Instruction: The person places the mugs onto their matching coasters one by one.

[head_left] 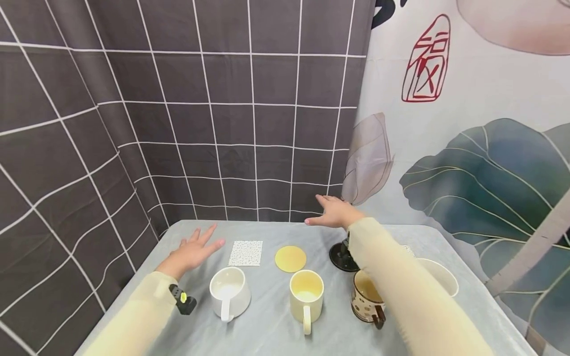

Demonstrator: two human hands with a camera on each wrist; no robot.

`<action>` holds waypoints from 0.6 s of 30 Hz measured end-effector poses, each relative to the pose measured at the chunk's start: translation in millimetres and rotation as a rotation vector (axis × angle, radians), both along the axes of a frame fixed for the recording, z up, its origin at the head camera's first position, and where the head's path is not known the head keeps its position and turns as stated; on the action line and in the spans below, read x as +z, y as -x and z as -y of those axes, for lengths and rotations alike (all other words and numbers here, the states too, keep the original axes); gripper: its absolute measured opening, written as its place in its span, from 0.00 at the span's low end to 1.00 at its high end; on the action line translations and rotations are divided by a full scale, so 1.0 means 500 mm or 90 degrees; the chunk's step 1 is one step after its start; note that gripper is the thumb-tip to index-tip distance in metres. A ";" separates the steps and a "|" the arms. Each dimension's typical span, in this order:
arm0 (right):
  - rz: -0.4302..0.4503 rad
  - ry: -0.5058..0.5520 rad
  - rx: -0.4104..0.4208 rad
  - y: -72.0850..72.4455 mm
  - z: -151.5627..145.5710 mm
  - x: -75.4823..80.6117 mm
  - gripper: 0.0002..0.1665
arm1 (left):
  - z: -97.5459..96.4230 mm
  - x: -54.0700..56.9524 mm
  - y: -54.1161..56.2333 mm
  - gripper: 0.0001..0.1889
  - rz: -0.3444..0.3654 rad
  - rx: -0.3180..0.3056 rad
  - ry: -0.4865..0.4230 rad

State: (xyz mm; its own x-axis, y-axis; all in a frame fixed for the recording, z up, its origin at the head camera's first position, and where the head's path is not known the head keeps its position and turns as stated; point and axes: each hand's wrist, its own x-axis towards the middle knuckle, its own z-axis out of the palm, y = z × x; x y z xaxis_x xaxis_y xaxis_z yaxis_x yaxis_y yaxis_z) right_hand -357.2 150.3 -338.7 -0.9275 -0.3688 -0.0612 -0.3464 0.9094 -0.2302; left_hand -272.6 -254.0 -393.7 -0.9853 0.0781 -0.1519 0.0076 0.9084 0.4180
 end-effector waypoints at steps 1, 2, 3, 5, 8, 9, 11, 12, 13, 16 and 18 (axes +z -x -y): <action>0.008 0.009 0.006 0.003 0.016 -0.005 0.61 | 0.001 0.000 -0.001 0.49 -0.001 0.002 0.003; 0.018 0.019 0.011 0.007 0.033 -0.011 0.61 | 0.003 0.001 -0.003 0.49 -0.001 0.005 0.006; 0.028 0.026 0.018 0.009 0.050 -0.016 0.61 | 0.005 0.001 -0.004 0.49 -0.003 0.008 0.009; 0.044 0.037 0.029 0.014 0.085 -0.028 0.60 | 0.008 0.001 -0.008 0.49 -0.004 0.011 0.006; 0.058 0.047 0.039 0.018 0.135 -0.045 0.60 | 0.009 0.001 -0.012 0.48 -0.009 0.012 -0.006; 0.061 0.045 0.042 0.018 0.150 -0.050 0.60 | 0.009 0.000 -0.014 0.48 -0.010 0.013 -0.011; 0.061 0.042 0.052 0.020 0.178 -0.059 0.60 | 0.008 -0.001 -0.017 0.48 -0.012 0.014 -0.016; 0.059 0.039 0.060 0.022 0.191 -0.065 0.60 | 0.007 0.000 -0.018 0.48 -0.016 0.014 -0.015; 0.056 0.032 0.067 0.024 0.203 -0.070 0.60 | 0.007 0.000 -0.020 0.47 -0.018 0.014 -0.016; 0.048 0.018 0.087 0.031 0.235 -0.085 0.59 | 0.006 -0.001 -0.026 0.47 -0.023 0.015 -0.010; 0.046 0.012 0.092 0.035 0.255 -0.096 0.59 | 0.006 -0.002 -0.030 0.47 -0.027 0.015 -0.004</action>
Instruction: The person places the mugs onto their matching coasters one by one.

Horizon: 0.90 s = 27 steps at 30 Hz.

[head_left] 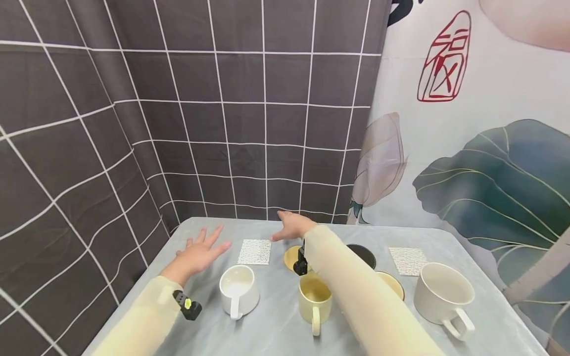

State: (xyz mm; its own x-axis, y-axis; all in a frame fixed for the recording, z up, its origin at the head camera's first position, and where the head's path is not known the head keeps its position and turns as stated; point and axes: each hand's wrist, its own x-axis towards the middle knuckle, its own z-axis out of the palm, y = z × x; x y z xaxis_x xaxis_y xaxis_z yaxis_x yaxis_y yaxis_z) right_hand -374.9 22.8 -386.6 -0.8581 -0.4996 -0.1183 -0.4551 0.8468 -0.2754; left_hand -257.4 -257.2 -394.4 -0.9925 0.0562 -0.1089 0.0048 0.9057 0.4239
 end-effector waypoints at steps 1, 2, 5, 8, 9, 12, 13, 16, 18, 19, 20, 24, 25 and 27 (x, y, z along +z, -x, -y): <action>0.000 0.000 -0.002 0.002 0.006 -0.005 0.59 | -0.003 0.000 -0.001 0.47 0.000 0.000 0.002; 0.004 0.003 -0.004 0.004 0.013 -0.009 0.58 | -0.005 0.001 -0.001 0.47 -0.002 -0.001 0.008; 0.012 0.006 -0.005 0.006 0.031 -0.023 0.58 | -0.014 0.001 -0.006 0.46 -0.011 0.001 0.012; 0.029 0.004 0.002 0.004 0.048 -0.036 0.57 | -0.026 -0.005 -0.014 0.42 -0.028 0.005 0.012; 0.033 -0.002 0.004 0.004 0.052 -0.040 0.57 | -0.030 -0.008 -0.018 0.41 -0.037 0.005 0.012; 0.046 -0.011 0.007 0.002 0.064 -0.051 0.57 | -0.043 -0.018 -0.035 0.39 -0.059 0.005 0.015; 0.049 -0.013 0.007 0.002 0.066 -0.054 0.56 | -0.048 -0.022 -0.042 0.39 -0.065 0.005 0.014; 0.050 -0.016 0.003 0.005 0.070 -0.066 0.56 | -0.062 -0.030 -0.067 0.39 -0.075 0.013 0.007; 0.048 -0.021 0.000 0.008 0.071 -0.074 0.55 | -0.068 -0.035 -0.086 0.40 -0.078 0.026 -0.005; 0.046 -0.024 0.000 0.009 0.071 -0.078 0.55 | -0.070 -0.037 -0.095 0.41 -0.079 0.035 -0.013; 0.045 -0.024 -0.002 0.010 0.072 -0.082 0.55 | -0.071 -0.039 -0.105 0.42 -0.078 0.047 -0.021; 0.058 -0.011 -0.006 0.011 0.074 -0.098 0.56 | -0.073 -0.049 -0.146 0.41 -0.080 0.109 -0.050; 0.066 -0.002 -0.008 0.011 0.075 -0.102 0.57 | -0.074 -0.053 -0.156 0.39 -0.079 0.123 -0.059; 0.078 0.011 -0.008 0.011 0.077 -0.110 0.58 | -0.078 -0.062 -0.175 0.32 -0.077 0.139 -0.075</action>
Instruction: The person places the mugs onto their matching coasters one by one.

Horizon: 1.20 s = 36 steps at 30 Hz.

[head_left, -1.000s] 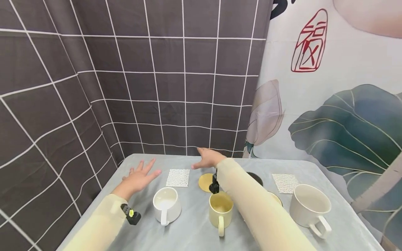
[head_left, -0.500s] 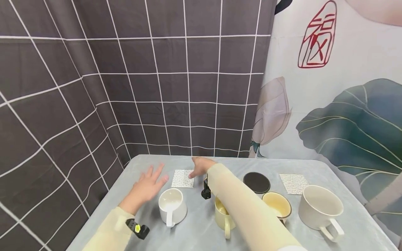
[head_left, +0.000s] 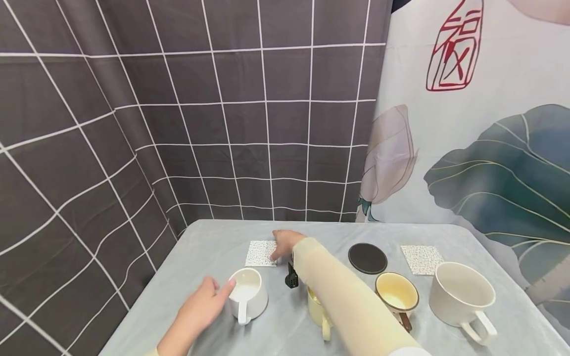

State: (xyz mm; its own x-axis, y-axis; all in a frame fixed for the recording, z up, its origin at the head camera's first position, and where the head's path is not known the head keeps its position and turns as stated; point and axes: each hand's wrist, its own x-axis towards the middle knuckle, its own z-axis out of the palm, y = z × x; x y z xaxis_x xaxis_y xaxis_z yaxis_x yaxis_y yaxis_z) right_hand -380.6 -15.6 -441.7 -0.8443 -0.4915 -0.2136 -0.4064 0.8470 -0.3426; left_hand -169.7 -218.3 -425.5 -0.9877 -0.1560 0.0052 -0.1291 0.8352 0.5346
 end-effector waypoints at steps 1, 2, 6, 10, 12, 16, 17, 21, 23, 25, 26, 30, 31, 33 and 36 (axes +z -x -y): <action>0.006 0.003 -0.001 0.000 0.000 -0.004 0.58 | -0.003 -0.006 -0.010 0.30 0.001 -0.002 -0.015; 0.010 0.002 -0.001 0.000 0.001 -0.008 0.58 | -0.007 -0.012 -0.019 0.28 0.012 -0.005 -0.042; 0.006 -0.011 0.006 0.000 0.001 -0.018 0.58 | -0.025 -0.033 -0.046 0.27 0.057 -0.028 -0.207; 0.001 -0.015 0.010 0.003 0.001 -0.024 0.58 | -0.038 -0.052 -0.055 0.24 0.064 -0.014 -0.340; 0.010 -0.009 0.004 0.005 0.003 -0.028 0.58 | -0.041 -0.064 -0.056 0.22 0.064 -0.008 -0.375; 0.024 -0.015 -0.006 0.005 0.004 -0.039 0.58 | -0.040 -0.091 -0.059 0.20 0.086 -0.006 -0.471; 0.024 -0.019 -0.008 0.005 0.005 -0.040 0.58 | -0.039 -0.097 -0.059 0.20 0.096 -0.009 -0.497; 0.017 -0.035 -0.010 0.001 0.004 -0.041 0.57 | -0.030 -0.113 -0.054 0.22 0.136 -0.035 -0.593; 0.017 -0.037 -0.011 -0.002 0.005 -0.040 0.57 | -0.024 -0.115 -0.052 0.20 0.164 -0.056 -0.641; 0.017 -0.039 -0.011 -0.004 0.006 -0.039 0.56 | -0.020 -0.113 -0.049 0.17 0.186 -0.074 -0.682; 0.015 -0.038 -0.009 -0.005 0.006 -0.038 0.56 | -0.018 -0.112 -0.047 0.16 0.197 -0.079 -0.705; 0.009 -0.034 0.001 -0.003 0.006 -0.038 0.56 | -0.014 -0.105 -0.043 0.12 0.219 -0.085 -0.779; 0.008 -0.034 0.002 -0.001 0.006 -0.039 0.56 | -0.014 -0.104 -0.043 0.13 0.222 -0.083 -0.796; 0.007 -0.035 0.004 0.003 0.005 -0.043 0.56 | -0.016 -0.101 -0.042 0.13 0.223 -0.080 -0.825; 0.004 -0.036 0.006 0.008 0.003 -0.052 0.57 | -0.019 -0.100 -0.041 0.14 0.223 -0.078 -0.854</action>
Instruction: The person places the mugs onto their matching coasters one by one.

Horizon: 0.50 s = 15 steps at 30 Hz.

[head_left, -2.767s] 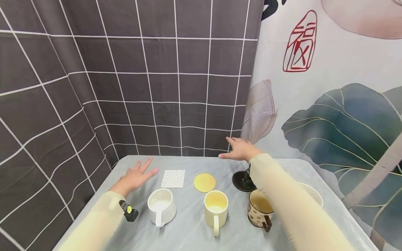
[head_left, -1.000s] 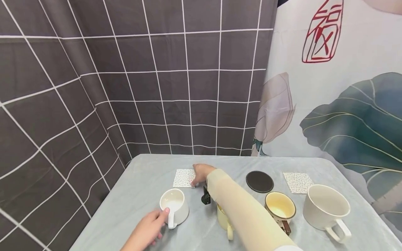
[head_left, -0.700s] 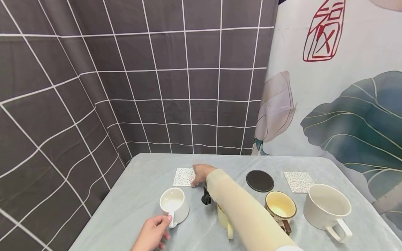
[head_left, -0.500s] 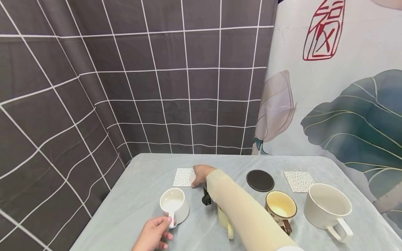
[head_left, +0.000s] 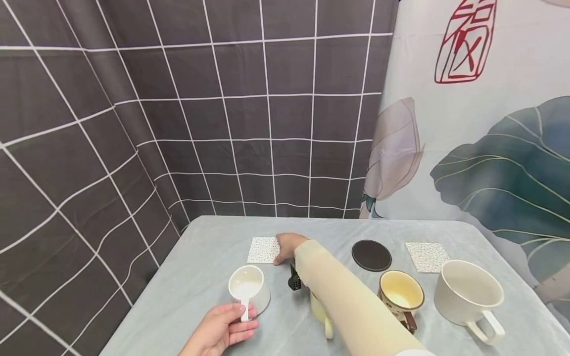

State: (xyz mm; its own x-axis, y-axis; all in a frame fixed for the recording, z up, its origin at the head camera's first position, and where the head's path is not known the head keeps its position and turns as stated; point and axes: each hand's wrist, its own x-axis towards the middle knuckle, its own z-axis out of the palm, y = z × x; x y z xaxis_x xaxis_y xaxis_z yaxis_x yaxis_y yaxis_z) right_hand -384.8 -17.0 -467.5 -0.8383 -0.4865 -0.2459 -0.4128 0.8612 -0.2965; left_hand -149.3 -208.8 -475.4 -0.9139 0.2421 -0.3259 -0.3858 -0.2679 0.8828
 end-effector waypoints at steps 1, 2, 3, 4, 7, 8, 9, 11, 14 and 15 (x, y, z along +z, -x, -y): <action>-0.002 0.001 0.000 0.002 -0.001 -0.003 0.57 | -0.002 0.000 0.001 0.14 0.003 0.002 -0.005; -0.003 0.002 0.001 0.004 -0.002 -0.005 0.56 | -0.003 0.001 0.003 0.13 0.005 0.003 -0.009; -0.006 0.003 0.003 0.005 -0.003 -0.007 0.55 | -0.004 0.001 0.003 0.13 0.008 0.004 -0.011; -0.007 0.002 0.004 0.005 -0.004 -0.008 0.55 | -0.005 0.001 0.004 0.13 0.012 0.005 -0.014; -0.005 -0.001 0.004 0.004 -0.003 -0.008 0.53 | -0.006 0.001 0.005 0.12 0.027 0.010 -0.018; -0.005 -0.001 0.004 0.004 -0.003 -0.007 0.53 | -0.006 0.001 0.005 0.12 0.032 0.012 -0.020; -0.005 -0.002 0.002 0.003 -0.002 -0.006 0.53 | -0.006 0.000 0.006 0.12 0.036 0.015 -0.020; -0.005 -0.005 -0.003 0.002 -0.001 -0.004 0.54 | -0.006 -0.001 0.007 0.12 0.042 0.019 -0.021; -0.006 -0.007 -0.012 0.003 0.000 -0.004 0.54 | -0.006 -0.004 0.010 0.12 0.042 0.020 -0.022; -0.006 -0.008 -0.015 0.004 0.000 -0.005 0.54 | -0.006 -0.005 0.011 0.12 0.041 0.019 -0.022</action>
